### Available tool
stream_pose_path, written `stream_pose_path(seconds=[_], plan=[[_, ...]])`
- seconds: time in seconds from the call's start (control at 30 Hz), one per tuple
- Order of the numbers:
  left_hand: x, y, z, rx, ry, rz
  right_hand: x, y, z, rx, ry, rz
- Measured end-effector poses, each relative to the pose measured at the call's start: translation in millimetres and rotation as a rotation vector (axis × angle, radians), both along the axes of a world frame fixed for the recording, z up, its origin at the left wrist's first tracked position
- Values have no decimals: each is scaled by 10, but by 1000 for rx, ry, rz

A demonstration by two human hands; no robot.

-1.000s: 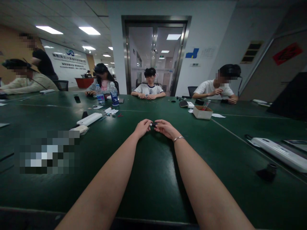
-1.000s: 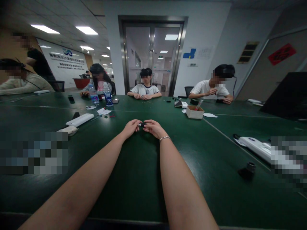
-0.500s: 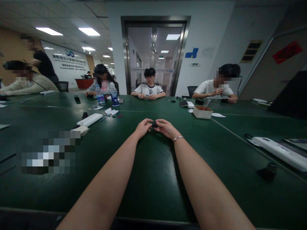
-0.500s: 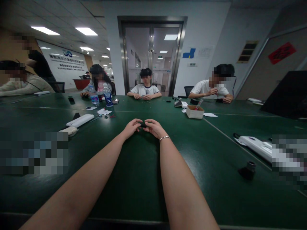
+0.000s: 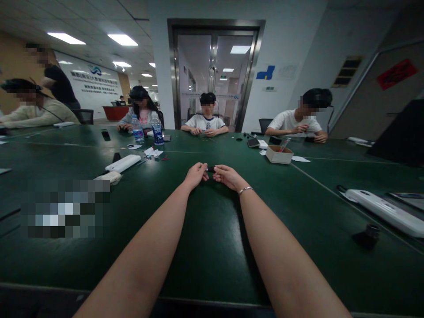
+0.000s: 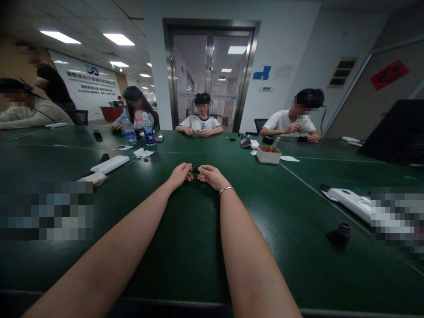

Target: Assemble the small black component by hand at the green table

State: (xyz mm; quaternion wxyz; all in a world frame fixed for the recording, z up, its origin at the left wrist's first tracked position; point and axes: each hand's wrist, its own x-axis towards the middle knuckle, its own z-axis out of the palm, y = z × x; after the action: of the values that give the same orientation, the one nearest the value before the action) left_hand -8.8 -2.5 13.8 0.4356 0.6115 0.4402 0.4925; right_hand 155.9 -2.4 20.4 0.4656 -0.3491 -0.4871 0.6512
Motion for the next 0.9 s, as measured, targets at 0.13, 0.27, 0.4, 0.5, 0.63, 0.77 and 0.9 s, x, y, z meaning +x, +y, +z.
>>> stream_pose_path(seconds=[0.13, 0.27, 0.4, 0.5, 0.63, 0.77, 0.9], plan=[[1, -19, 24, -25, -32, -11, 10, -19, 9, -6, 8, -17], [-4, 3, -23, 15, -6, -26, 12, -32, 10, 1, 29, -37], [-2, 33, -69, 18, 27, -42, 11, -21, 6, -3, 39, -42], [-7, 25, -65, 58, 138, -19, 11, -16, 11, -22, 36, -41], [-43, -5, -40, 126, 334, 50, 1, -22, 29, -64, 63, -54], [-84, -12, -34, 137, 406, 108, -12, -16, 32, -67, 77, -21], [-76, -4, -28, 113, 432, 100, -12, 2, 13, -51, 60, -31]])
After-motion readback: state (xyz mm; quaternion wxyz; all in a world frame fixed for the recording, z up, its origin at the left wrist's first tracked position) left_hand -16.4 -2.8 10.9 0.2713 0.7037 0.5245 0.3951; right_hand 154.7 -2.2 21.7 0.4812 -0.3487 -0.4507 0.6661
